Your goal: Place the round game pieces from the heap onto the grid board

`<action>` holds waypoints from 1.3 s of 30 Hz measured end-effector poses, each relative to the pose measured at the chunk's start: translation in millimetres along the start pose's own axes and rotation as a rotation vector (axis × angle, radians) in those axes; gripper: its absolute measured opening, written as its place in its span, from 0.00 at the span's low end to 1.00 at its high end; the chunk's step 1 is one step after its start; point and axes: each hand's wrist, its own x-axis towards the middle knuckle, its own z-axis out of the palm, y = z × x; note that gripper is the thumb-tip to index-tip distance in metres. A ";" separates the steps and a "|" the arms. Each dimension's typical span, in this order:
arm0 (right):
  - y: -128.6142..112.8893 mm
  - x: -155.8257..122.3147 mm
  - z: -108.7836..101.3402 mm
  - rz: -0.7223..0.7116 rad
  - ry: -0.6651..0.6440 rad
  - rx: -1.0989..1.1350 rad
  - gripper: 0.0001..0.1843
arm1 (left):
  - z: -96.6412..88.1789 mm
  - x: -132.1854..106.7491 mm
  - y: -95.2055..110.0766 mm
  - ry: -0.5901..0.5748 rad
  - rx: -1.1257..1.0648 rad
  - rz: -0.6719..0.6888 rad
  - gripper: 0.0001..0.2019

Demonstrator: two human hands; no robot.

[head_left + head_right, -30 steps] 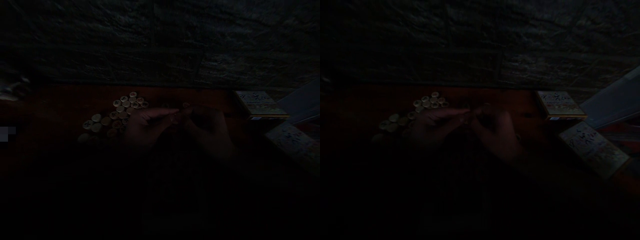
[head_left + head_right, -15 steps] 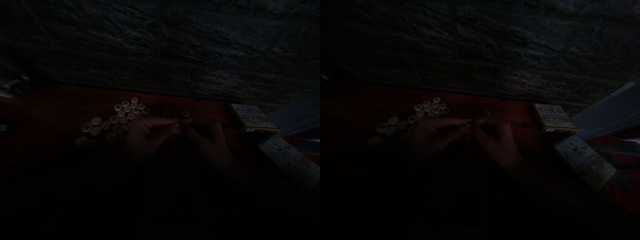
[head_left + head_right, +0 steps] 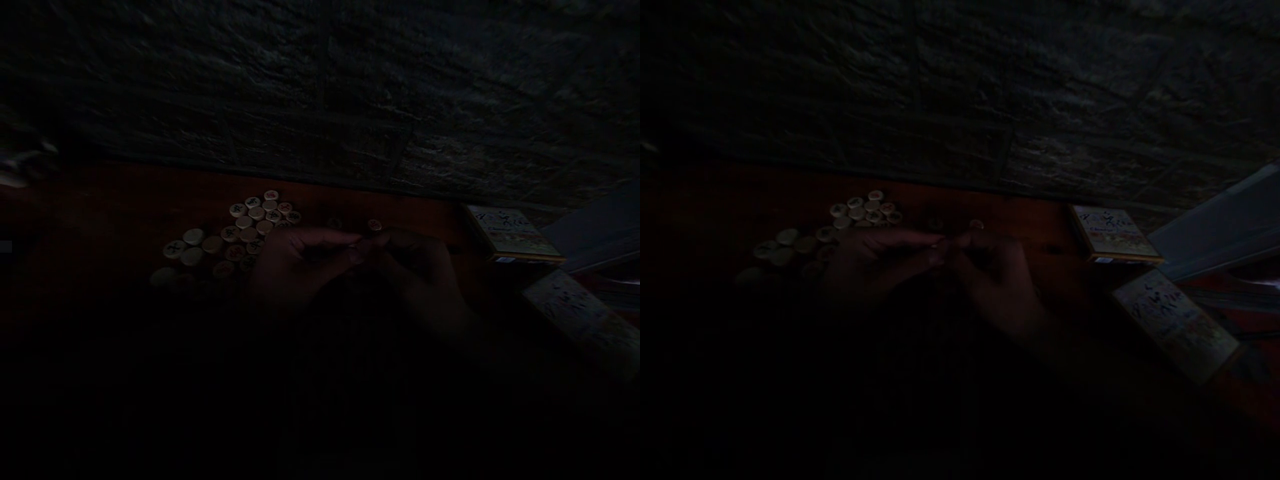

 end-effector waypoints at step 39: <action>11.1 1.2 -1.4 -0.014 -0.008 0.065 0.12 | 0.8 -1.5 5.3 0.012 -0.113 -0.055 0.07</action>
